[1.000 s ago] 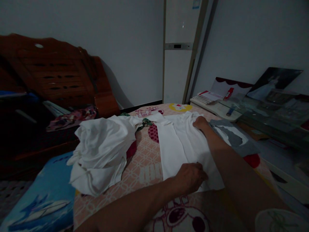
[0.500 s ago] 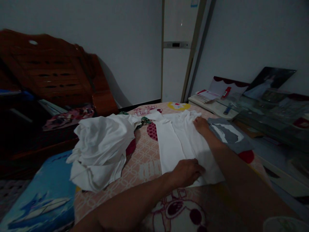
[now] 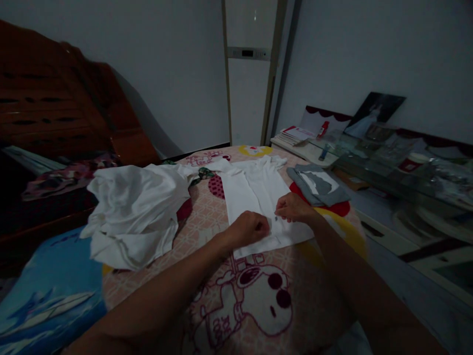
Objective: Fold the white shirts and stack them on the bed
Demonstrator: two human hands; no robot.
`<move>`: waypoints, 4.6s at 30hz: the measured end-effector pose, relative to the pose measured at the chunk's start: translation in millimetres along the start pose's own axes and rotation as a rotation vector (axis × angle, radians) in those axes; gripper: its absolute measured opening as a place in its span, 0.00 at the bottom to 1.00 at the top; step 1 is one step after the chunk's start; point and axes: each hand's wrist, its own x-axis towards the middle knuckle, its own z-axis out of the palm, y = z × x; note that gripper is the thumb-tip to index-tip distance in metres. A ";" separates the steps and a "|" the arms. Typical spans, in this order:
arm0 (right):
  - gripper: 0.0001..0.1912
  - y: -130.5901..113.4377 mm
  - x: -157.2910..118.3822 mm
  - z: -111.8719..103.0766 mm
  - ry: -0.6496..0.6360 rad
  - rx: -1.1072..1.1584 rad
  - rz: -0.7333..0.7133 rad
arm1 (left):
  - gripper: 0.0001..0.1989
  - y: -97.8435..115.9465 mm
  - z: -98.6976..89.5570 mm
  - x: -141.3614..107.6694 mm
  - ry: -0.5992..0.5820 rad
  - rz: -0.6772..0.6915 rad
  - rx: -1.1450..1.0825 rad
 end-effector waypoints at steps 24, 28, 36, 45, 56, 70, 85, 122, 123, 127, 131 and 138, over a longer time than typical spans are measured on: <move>0.12 -16.2 6.5 46.2 0.133 -0.453 -0.107 | 0.09 17.9 36.2 -18.7 0.047 0.178 0.380; 0.11 -17.6 5.5 48.3 0.157 -0.437 -0.111 | 0.11 20.2 29.9 -20.2 0.053 0.176 0.376; 0.14 -6.3 9.9 50.2 0.139 -0.488 -0.122 | 0.10 15.6 28.6 -17.0 0.043 0.094 0.187; 0.14 1.5 8.5 50.7 0.154 -0.449 -0.166 | 0.09 7.1 32.2 -12.7 0.158 0.006 0.101; 0.14 -2.3 7.9 47.2 0.146 -0.379 -0.162 | 0.14 24.0 39.6 -14.3 0.039 0.073 0.371; 0.10 2.8 9.9 52.2 0.205 -0.362 -0.161 | 0.14 29.2 31.3 -23.5 -0.034 -0.029 0.510; 0.10 -0.6 1.5 52.1 0.206 -0.300 -0.209 | 0.12 35.5 -1.3 -32.3 -0.229 -0.002 0.575; 0.10 -7.9 4.7 66.1 0.349 -0.405 -0.176 | 0.16 -65.7 -32.6 -15.6 0.496 -0.223 0.349; 0.10 -6.0 4.6 64.8 0.396 -0.359 -0.215 | 0.16 -60.4 -27.7 -15.0 0.477 -0.136 0.309; 0.11 6.5 7.6 56.9 0.549 -0.150 -0.404 | 0.19 -39.0 0.6 -12.7 0.250 0.144 0.251; 0.11 26.9 13.8 44.7 0.530 0.032 -0.317 | 0.28 -31.8 18.9 -12.8 -0.029 0.227 0.383; 0.15 43.6 20.9 35.9 0.664 0.004 -0.331 | 0.34 -19.9 20.5 -16.8 -0.089 0.221 0.398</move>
